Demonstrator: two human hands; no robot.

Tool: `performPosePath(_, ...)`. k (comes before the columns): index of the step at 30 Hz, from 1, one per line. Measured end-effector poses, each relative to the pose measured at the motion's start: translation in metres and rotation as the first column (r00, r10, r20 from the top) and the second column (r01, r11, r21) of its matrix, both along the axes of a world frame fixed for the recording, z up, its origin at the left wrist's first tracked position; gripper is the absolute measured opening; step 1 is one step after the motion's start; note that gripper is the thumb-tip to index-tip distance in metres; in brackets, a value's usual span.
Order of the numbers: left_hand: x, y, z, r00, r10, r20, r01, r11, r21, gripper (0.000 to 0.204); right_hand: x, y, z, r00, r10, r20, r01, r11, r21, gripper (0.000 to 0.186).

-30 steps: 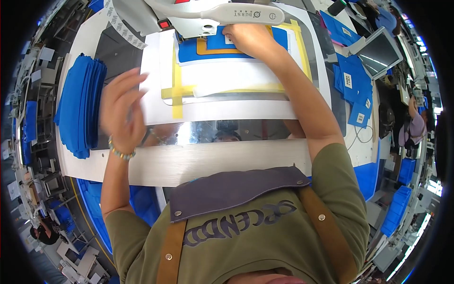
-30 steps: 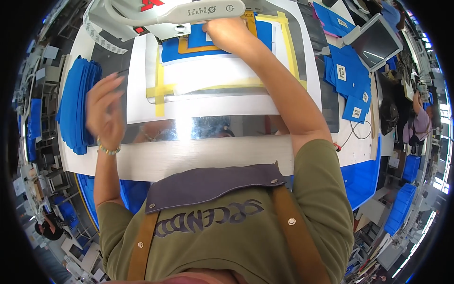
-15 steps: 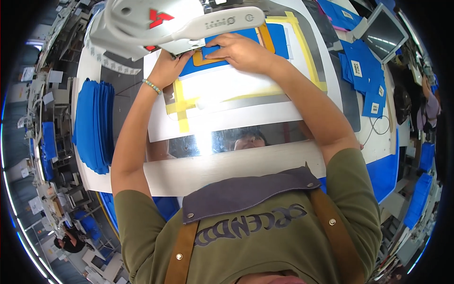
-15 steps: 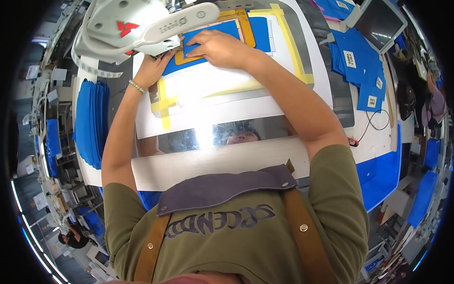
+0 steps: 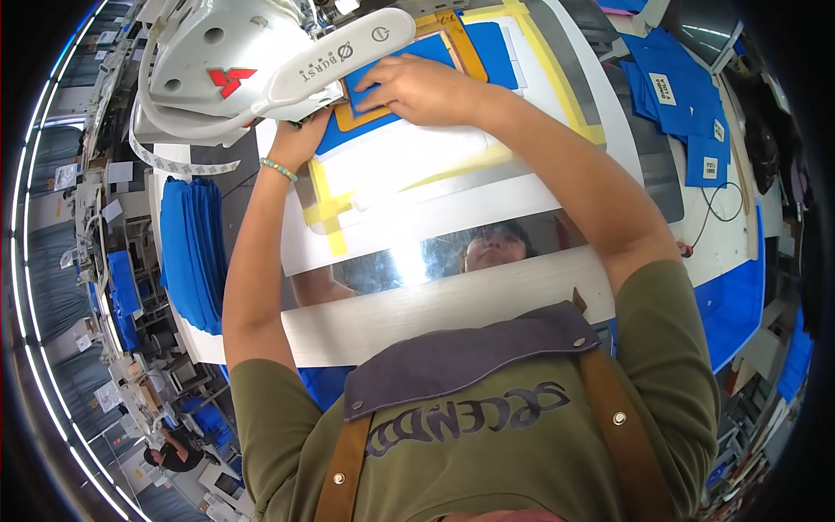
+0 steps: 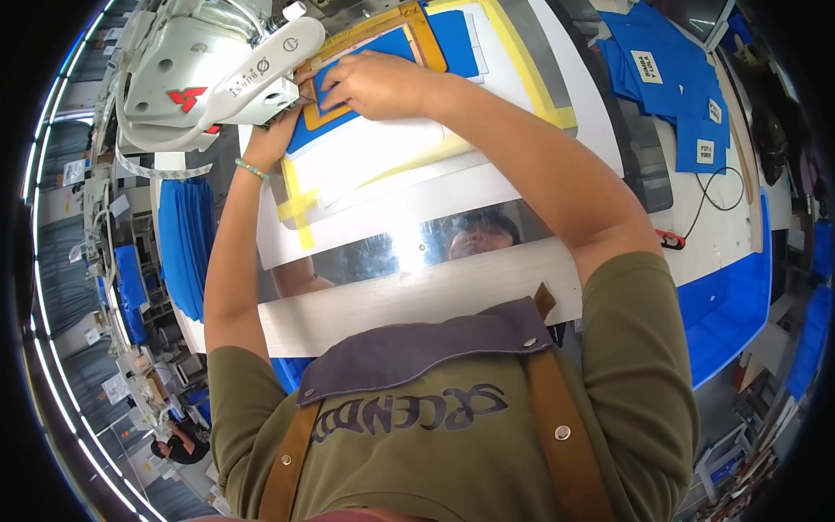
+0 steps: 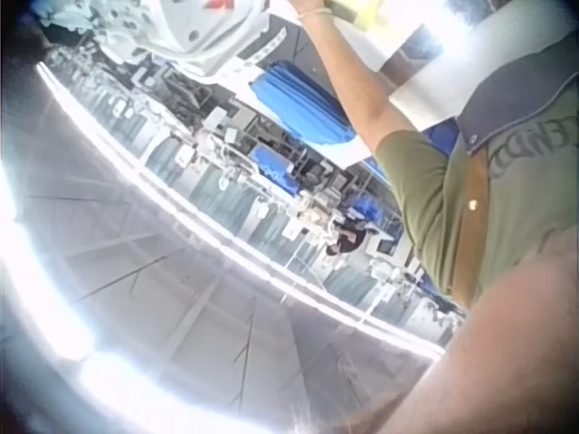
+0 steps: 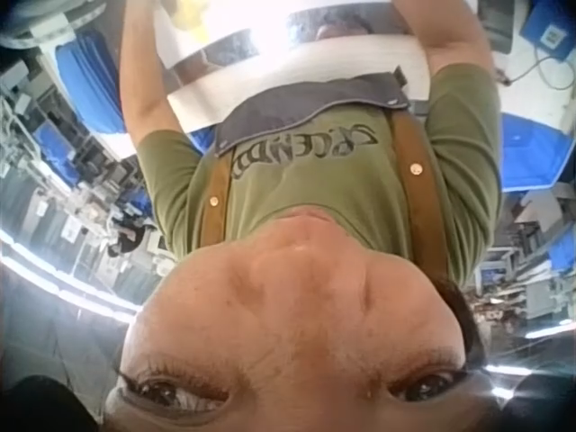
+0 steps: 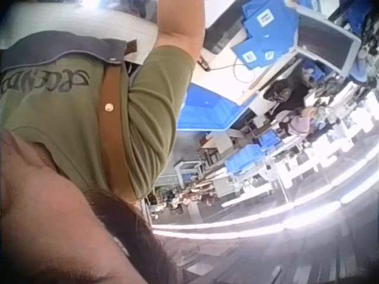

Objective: Sewing rectangular labels onto blue fabric pieces using an industrial sewing machine.

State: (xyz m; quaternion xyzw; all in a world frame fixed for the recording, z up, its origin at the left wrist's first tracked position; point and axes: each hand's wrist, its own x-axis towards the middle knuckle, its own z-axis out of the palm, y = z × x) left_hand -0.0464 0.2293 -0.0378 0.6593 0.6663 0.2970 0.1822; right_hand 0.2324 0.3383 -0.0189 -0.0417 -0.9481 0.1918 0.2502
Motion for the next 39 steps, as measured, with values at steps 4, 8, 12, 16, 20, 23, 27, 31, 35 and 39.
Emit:
performPosePath(4,-0.019,-0.002,-0.01,0.993,0.09,0.07,-0.089,0.996,-0.026,0.036,-0.001,-0.002,0.0,0.999,-0.036,0.004,0.036,0.987,-0.158,0.034)
performPosePath(8,-0.021,-0.002,-0.012,0.991,0.131,0.0,-0.13,0.989,-0.067,0.041,0.001,-0.002,0.0,0.997,-0.063,0.039,0.063,0.998,-0.012,0.031)
performPosePath(12,-0.024,-0.001,-0.013,0.99,0.106,-0.091,-0.107,0.994,-0.007,0.041,0.001,-0.005,0.003,0.996,-0.059,0.061,0.056,0.997,0.05,0.03)
performPosePath(16,-0.015,0.006,-0.014,0.997,0.043,-0.065,-0.042,0.999,0.014,0.038,0.005,-0.004,0.004,0.996,-0.073,0.059,0.066,0.992,0.111,0.029)
performPosePath(20,-0.039,0.005,-0.021,0.985,0.004,-0.175,-0.01,0.999,-0.032,0.037,0.001,-0.006,0.01,0.992,-0.089,0.087,0.077,0.989,0.126,0.032)
performPosePath(23,-0.045,0.013,-0.027,0.968,-0.01,-0.252,0.005,1.0,-0.021,0.037,0.0,-0.006,0.012,0.989,-0.109,0.1,0.097,0.988,0.119,0.032)
performPosePath(27,-0.049,0.022,-0.035,0.969,-0.039,-0.242,0.039,0.999,-0.006,0.037,0.002,-0.002,0.013,0.978,-0.144,0.148,0.126,0.984,0.128,0.035)
performPosePath(31,-0.07,0.024,-0.044,0.945,-0.039,-0.324,0.036,0.999,-0.016,0.037,-0.003,-0.001,0.015,0.981,-0.144,0.13,0.129,0.984,0.12,0.036)
performPosePath(35,-0.072,0.026,-0.044,0.913,-0.062,-0.402,0.047,0.998,-0.047,0.036,-0.002,-0.004,0.022,0.976,-0.135,0.173,0.124,0.99,0.072,0.033)
performPosePath(39,-0.056,0.021,-0.038,0.948,-0.059,-0.313,0.053,0.998,-0.027,0.041,0.003,-0.005,0.026,0.968,-0.143,0.208,0.141,0.99,0.023,0.03)
